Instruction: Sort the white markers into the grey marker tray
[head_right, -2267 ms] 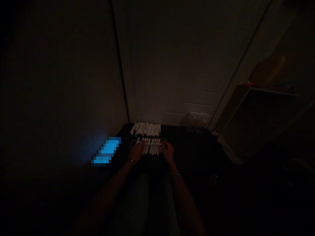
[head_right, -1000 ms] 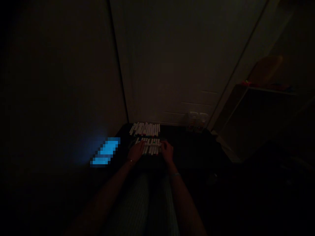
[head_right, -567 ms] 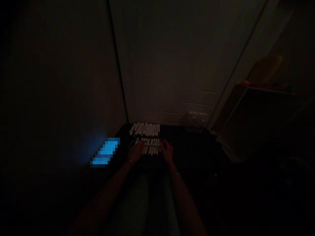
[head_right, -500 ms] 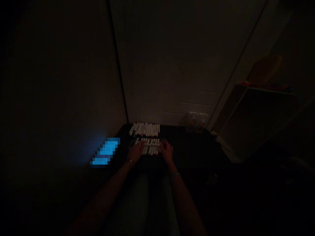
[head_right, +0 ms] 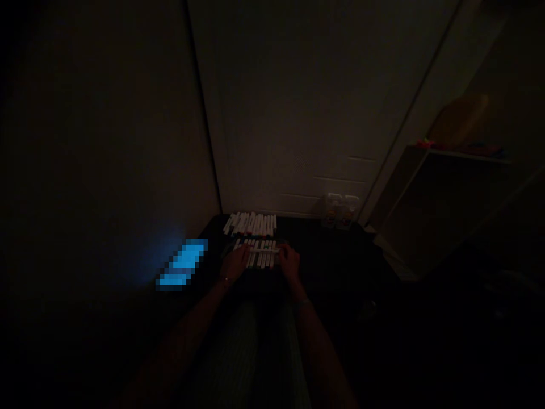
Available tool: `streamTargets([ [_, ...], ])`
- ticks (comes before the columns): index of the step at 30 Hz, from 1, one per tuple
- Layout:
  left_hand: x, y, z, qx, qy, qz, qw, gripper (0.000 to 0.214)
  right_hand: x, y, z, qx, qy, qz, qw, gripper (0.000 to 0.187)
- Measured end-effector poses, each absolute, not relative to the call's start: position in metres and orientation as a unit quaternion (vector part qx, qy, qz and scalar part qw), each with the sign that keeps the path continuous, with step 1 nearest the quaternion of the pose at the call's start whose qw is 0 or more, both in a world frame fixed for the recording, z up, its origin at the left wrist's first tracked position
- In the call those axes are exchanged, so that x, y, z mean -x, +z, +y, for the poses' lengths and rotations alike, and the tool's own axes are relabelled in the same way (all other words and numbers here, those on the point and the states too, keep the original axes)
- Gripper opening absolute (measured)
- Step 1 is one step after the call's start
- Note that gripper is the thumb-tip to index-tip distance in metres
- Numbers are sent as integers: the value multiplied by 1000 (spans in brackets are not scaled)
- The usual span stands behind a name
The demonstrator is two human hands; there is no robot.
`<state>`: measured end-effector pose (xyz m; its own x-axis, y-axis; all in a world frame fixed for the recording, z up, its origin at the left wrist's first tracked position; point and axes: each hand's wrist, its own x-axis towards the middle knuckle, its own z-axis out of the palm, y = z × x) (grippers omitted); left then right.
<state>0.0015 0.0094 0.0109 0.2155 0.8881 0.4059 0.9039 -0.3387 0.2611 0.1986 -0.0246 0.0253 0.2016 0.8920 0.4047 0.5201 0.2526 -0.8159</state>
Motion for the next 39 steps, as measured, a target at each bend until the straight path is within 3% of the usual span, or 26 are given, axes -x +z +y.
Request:
streamTargets([
  [39, -3, 17, 5, 779, -247, -576, 8, 35, -198, 30, -27, 586, 190, -609, 500, 22],
])
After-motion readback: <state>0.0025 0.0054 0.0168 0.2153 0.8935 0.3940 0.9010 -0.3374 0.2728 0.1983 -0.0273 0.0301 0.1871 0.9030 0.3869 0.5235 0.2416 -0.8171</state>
